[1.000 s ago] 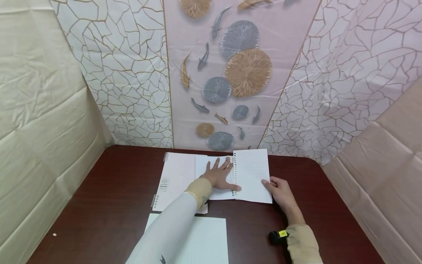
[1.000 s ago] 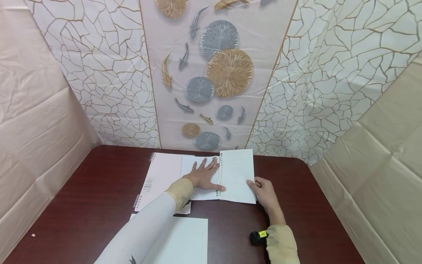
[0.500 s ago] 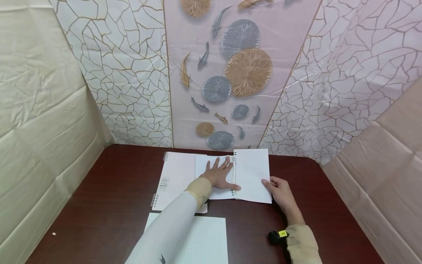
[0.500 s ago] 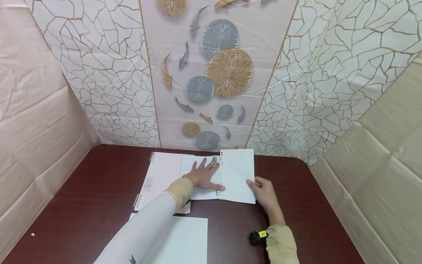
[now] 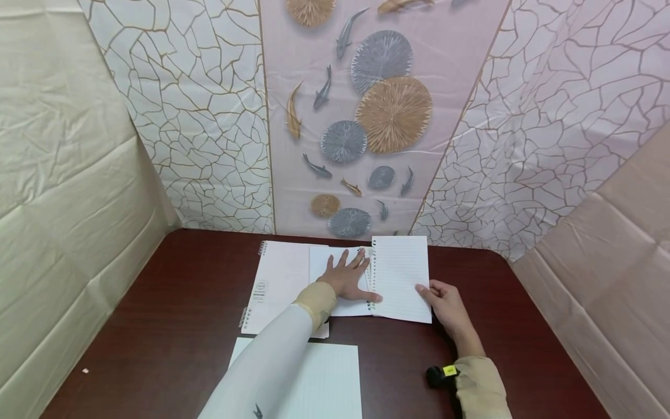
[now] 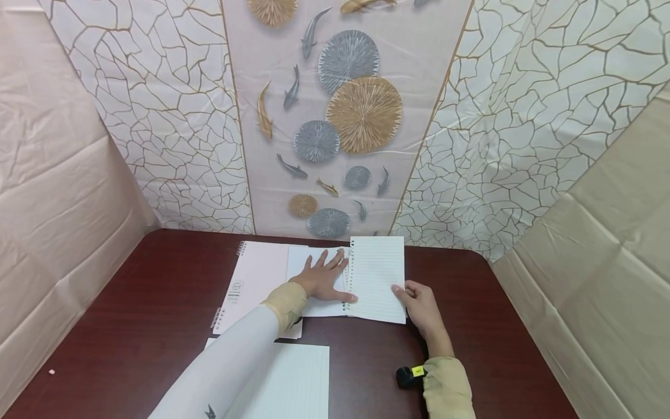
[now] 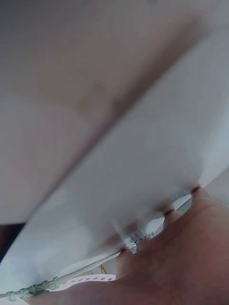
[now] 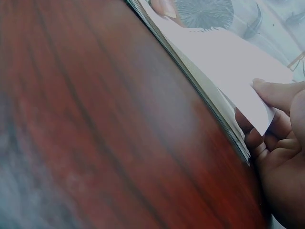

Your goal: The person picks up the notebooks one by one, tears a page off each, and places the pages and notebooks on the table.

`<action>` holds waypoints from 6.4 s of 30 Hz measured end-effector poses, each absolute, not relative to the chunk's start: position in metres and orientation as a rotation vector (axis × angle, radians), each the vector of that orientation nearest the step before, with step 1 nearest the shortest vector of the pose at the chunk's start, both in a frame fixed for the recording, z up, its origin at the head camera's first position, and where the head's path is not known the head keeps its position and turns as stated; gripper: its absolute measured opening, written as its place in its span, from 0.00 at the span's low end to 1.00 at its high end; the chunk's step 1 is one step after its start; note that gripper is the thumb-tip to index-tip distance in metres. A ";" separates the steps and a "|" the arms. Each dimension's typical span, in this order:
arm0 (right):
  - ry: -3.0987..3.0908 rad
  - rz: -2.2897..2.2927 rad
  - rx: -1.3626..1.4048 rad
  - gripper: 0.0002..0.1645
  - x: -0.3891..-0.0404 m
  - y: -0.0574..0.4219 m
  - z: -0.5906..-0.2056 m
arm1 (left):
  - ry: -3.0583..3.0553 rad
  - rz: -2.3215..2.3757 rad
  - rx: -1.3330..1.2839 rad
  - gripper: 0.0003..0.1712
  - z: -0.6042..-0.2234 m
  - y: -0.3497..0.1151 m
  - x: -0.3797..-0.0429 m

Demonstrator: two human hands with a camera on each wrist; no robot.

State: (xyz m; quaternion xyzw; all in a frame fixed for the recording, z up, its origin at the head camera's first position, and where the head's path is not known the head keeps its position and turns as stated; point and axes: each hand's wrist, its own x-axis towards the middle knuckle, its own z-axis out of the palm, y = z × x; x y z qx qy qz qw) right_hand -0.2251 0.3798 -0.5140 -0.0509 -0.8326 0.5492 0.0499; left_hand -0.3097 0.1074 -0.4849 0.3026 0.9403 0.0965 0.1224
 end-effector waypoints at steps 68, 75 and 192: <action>-2.539 1.754 -0.092 0.22 -0.225 0.390 -0.512 | 2.727 0.330 0.886 0.66 -0.485 0.107 -0.310; -2.545 1.742 -0.096 0.23 -0.224 0.391 -0.514 | 2.725 0.331 0.879 0.69 -0.509 0.114 -0.327; -2.567 1.788 -0.054 0.24 -0.223 0.402 -0.516 | 2.703 0.301 0.868 0.66 -0.489 0.110 -0.314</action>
